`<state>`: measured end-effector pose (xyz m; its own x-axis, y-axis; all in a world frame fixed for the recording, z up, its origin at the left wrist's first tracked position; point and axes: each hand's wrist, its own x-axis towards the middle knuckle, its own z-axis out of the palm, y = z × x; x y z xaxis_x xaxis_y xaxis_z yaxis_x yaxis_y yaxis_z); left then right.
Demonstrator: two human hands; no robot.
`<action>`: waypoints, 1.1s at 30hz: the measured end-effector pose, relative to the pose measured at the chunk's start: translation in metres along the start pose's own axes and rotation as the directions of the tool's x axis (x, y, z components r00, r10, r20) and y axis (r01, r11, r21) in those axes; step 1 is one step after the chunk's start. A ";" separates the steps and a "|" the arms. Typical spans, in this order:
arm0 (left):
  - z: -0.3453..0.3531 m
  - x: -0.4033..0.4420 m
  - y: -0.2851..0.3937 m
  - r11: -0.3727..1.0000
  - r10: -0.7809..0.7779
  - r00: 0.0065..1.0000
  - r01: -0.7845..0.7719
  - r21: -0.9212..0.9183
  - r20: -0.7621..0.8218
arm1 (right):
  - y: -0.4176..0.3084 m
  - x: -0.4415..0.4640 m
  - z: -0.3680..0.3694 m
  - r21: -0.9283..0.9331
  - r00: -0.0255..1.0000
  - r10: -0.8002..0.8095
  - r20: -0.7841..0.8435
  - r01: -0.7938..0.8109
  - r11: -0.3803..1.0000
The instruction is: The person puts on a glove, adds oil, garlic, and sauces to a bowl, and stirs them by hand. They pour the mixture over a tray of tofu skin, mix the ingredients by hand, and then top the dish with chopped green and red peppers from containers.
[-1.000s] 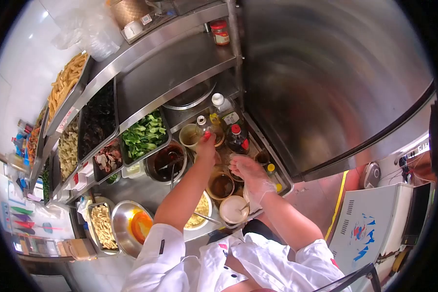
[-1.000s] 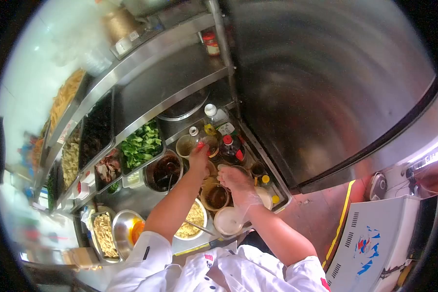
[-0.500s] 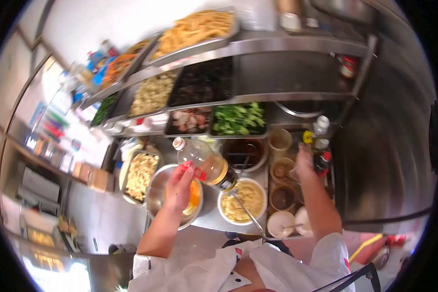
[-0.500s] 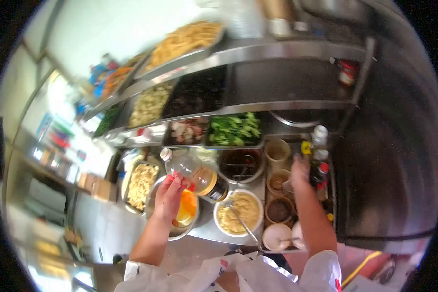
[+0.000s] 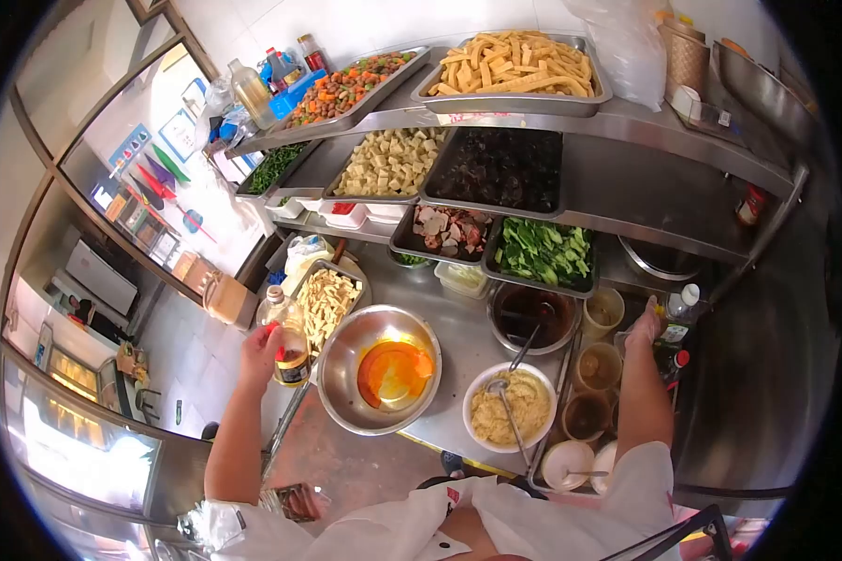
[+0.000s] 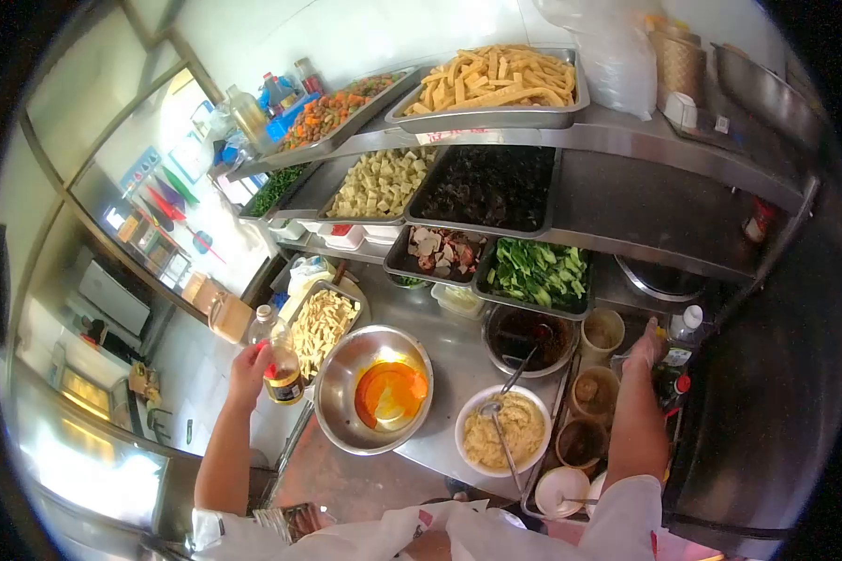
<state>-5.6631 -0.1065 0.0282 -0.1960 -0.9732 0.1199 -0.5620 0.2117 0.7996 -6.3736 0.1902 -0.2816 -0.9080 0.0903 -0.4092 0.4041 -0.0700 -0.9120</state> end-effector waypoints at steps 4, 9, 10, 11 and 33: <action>-0.008 0.003 -0.019 0.999 -0.037 0.999 0.037 0.029 -0.012 | -0.004 -0.011 -0.009 0.147 0.930 -0.350 -0.108 0.363 0.920; -0.003 0.015 -0.007 0.978 -0.139 0.988 0.148 -0.149 0.069 | -0.043 -0.049 -0.018 0.587 0.981 -0.141 -0.133 0.193 0.786; -0.003 0.020 0.005 0.976 -0.145 0.984 0.159 -0.147 0.100 | -0.038 -0.045 -0.017 0.533 0.975 -0.177 -0.134 0.222 0.817; -0.001 0.026 0.021 0.977 -0.135 0.985 0.151 -0.153 0.108 | -0.038 -0.045 -0.019 0.475 0.968 -0.210 -0.135 0.249 0.844; 0.131 0.120 0.481 0.373 0.625 0.686 -0.682 0.630 0.373 | -0.153 -0.222 -0.108 0.353 0.902 -0.347 0.257 0.246 0.903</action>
<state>-6.0621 -0.1096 0.3501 -0.7852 -0.5020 0.3626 -0.5818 0.7986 -0.1542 -6.2216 0.2885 -0.0541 -0.9877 -0.1491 -0.0461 0.1018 -0.3918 -0.9144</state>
